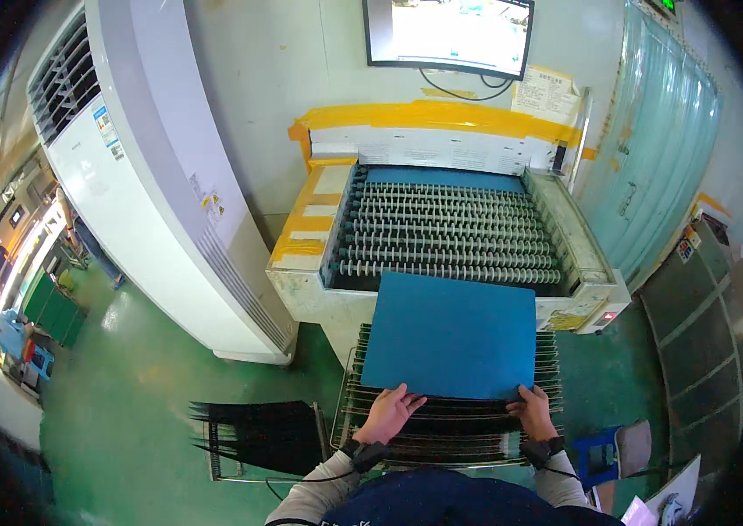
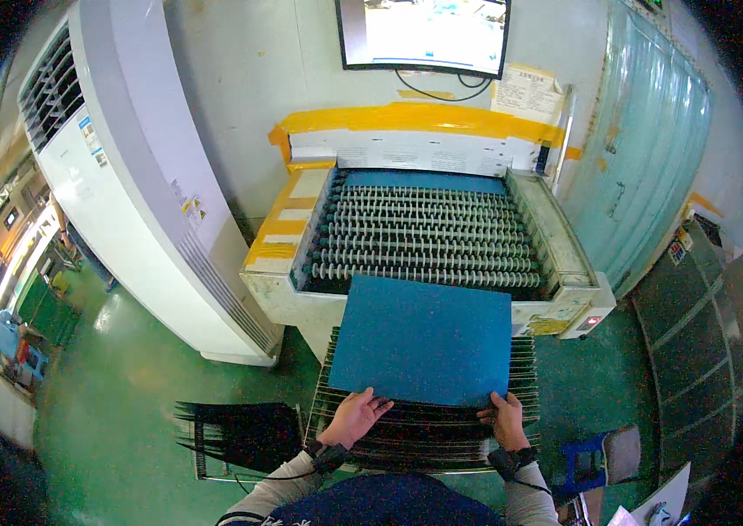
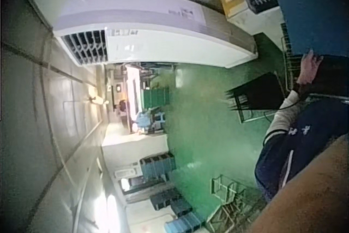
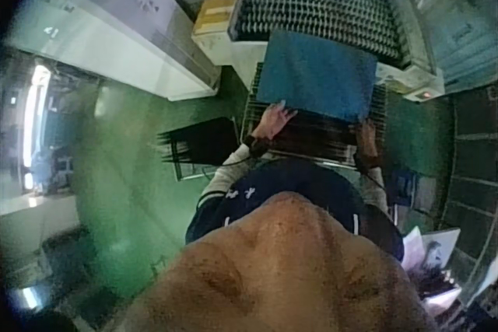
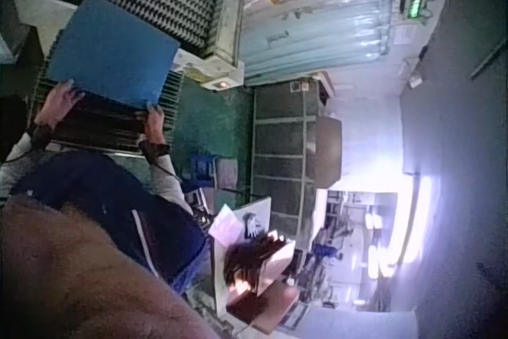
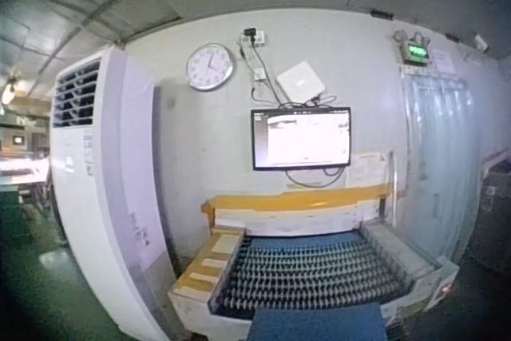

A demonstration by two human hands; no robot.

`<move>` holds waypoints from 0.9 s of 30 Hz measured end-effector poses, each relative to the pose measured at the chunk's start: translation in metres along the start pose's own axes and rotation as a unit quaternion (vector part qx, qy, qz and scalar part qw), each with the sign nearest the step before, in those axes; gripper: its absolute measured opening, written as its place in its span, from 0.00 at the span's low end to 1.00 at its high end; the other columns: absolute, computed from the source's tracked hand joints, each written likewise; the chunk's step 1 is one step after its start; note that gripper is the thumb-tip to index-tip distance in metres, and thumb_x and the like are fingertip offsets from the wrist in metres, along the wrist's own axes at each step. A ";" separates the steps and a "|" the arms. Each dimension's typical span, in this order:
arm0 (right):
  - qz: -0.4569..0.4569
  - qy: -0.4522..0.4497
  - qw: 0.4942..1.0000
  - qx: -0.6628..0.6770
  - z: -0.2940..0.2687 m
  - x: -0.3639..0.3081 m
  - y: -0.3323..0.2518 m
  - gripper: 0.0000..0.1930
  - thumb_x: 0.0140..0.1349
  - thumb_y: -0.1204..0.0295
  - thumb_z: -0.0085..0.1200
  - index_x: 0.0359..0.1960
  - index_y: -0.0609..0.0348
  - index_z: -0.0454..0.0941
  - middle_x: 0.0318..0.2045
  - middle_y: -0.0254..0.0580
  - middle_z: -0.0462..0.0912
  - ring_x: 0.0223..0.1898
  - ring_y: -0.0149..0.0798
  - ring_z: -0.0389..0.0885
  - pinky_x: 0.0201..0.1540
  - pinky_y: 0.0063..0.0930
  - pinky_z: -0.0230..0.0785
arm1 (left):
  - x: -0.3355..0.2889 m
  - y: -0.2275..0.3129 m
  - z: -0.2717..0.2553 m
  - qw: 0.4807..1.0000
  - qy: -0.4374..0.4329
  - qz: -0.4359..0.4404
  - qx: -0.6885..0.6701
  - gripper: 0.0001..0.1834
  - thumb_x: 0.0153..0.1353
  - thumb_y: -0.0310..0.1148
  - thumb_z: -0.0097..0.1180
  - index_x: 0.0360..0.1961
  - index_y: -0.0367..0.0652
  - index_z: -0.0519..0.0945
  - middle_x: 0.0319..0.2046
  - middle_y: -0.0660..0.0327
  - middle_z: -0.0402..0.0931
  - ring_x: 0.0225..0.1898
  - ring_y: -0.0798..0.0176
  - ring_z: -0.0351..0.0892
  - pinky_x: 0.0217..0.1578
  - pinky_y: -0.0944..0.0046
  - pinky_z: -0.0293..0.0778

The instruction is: Manually loading flat industrial plates from a storage rack into a processing machine.

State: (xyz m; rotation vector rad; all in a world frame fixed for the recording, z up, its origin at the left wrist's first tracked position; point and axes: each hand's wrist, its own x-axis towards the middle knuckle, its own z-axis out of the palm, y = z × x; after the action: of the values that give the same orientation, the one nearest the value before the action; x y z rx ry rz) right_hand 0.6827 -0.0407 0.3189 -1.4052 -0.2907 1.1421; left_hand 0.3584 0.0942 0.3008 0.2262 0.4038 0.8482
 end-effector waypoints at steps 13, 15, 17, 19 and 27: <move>0.001 0.013 1.000 0.000 0.004 -0.004 -0.003 0.09 0.70 0.69 0.50 0.47 0.61 0.71 0.34 0.42 0.80 0.23 0.42 0.83 0.22 0.33 0.74 | -0.001 -0.002 -0.007 1.000 -0.016 0.004 -0.008 0.07 0.72 0.28 0.47 0.47 0.42 0.76 0.50 0.58 0.78 0.54 0.53 0.77 0.60 0.42 0.70; 0.000 0.008 1.000 0.004 0.000 0.000 0.000 0.10 0.70 0.69 0.50 0.47 0.61 0.71 0.33 0.42 0.80 0.23 0.42 0.83 0.22 0.33 0.74 | -0.001 -0.002 -0.008 1.000 -0.020 0.003 -0.007 0.07 0.72 0.28 0.47 0.47 0.42 0.76 0.50 0.58 0.78 0.54 0.53 0.77 0.60 0.42 0.70; -0.002 0.004 1.000 0.008 -0.004 0.002 0.004 0.10 0.70 0.69 0.51 0.47 0.61 0.71 0.33 0.42 0.80 0.23 0.42 0.83 0.22 0.33 0.75 | -0.001 -0.002 -0.007 1.000 -0.024 0.002 -0.007 0.07 0.72 0.28 0.47 0.46 0.42 0.77 0.49 0.58 0.78 0.53 0.53 0.77 0.60 0.42 0.70; -0.004 0.007 1.000 0.002 0.000 0.000 0.002 0.10 0.70 0.69 0.51 0.48 0.61 0.71 0.33 0.42 0.81 0.23 0.42 0.83 0.22 0.32 0.75 | -0.002 0.000 -0.002 1.000 -0.015 0.002 -0.003 0.07 0.72 0.28 0.47 0.45 0.41 0.77 0.48 0.58 0.79 0.52 0.53 0.77 0.60 0.41 0.70; -0.003 0.019 1.000 -0.001 0.003 -0.002 0.000 0.11 0.69 0.68 0.51 0.48 0.61 0.71 0.33 0.43 0.81 0.23 0.43 0.83 0.22 0.33 0.76 | -0.002 0.000 -0.004 1.000 -0.016 0.003 -0.022 0.05 0.72 0.27 0.47 0.43 0.41 0.76 0.46 0.57 0.78 0.51 0.52 0.77 0.60 0.42 0.72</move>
State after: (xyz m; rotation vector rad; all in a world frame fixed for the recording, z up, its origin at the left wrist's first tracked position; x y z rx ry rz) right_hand 0.6797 -0.0407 0.3209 -1.4256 -0.2699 1.1102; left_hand 0.3560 0.0930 0.2979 0.2003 0.3551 0.8567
